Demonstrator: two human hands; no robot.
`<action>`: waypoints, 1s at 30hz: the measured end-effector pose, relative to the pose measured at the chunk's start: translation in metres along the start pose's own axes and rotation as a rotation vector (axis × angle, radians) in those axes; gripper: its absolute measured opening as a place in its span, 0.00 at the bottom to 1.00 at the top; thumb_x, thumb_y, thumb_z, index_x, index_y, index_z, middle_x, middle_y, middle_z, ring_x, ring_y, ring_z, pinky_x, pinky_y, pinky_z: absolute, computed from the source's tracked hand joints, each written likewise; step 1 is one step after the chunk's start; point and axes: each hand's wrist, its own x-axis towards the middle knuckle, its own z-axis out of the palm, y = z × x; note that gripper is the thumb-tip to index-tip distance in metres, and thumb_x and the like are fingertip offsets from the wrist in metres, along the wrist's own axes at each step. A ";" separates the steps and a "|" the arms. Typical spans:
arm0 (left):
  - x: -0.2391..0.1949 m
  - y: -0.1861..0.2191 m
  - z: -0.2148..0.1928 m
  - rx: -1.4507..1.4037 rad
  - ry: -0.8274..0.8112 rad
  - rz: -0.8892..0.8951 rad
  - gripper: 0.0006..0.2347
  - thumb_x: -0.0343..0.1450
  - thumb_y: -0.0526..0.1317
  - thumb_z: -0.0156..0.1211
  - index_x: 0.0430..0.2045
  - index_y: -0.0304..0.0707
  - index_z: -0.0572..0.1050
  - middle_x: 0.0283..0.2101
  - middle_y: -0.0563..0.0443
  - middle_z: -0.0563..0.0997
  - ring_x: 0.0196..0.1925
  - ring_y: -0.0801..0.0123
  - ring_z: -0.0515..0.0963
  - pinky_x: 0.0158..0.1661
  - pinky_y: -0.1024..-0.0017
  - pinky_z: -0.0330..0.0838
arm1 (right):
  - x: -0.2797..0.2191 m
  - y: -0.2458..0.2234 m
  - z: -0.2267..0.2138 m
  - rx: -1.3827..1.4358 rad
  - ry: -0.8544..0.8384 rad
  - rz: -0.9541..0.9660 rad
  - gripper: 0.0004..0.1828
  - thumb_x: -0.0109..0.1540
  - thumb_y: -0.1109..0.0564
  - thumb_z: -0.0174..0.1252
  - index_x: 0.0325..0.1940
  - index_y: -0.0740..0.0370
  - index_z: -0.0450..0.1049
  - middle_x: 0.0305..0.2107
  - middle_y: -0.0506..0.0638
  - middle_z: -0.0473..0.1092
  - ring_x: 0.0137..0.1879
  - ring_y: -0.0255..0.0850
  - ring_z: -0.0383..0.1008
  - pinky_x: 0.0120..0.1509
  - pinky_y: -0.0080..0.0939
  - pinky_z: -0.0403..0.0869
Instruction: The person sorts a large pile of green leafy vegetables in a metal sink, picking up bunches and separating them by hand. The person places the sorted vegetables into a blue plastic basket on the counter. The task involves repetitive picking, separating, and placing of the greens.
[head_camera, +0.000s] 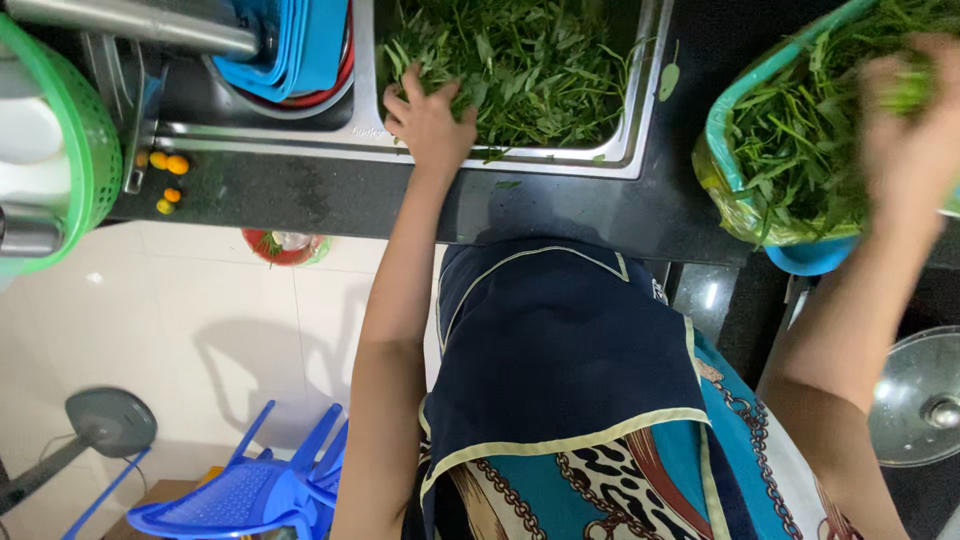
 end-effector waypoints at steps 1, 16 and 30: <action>0.000 0.006 0.008 -0.009 -0.014 0.052 0.18 0.54 0.41 0.74 0.39 0.49 0.86 0.60 0.34 0.70 0.63 0.29 0.60 0.54 0.36 0.54 | -0.003 -0.004 0.013 -0.134 0.014 -0.221 0.35 0.67 0.48 0.72 0.74 0.56 0.68 0.69 0.69 0.56 0.74 0.63 0.54 0.74 0.66 0.56; -0.025 0.079 0.119 -0.359 -0.397 0.245 0.04 0.60 0.37 0.71 0.24 0.45 0.86 0.38 0.45 0.80 0.44 0.53 0.79 0.44 0.61 0.76 | -0.018 0.040 0.004 0.382 0.079 -0.164 0.24 0.72 0.55 0.61 0.67 0.69 0.61 0.62 0.62 0.65 0.63 0.44 0.61 0.68 0.42 0.60; -0.008 0.008 0.055 -1.432 -0.757 -0.106 0.02 0.77 0.33 0.57 0.38 0.36 0.76 0.36 0.56 0.82 0.39 0.76 0.81 0.42 0.76 0.76 | -0.043 -0.147 0.150 0.914 -0.804 0.339 0.21 0.73 0.47 0.49 0.42 0.64 0.80 0.29 0.49 0.78 0.30 0.32 0.76 0.31 0.31 0.74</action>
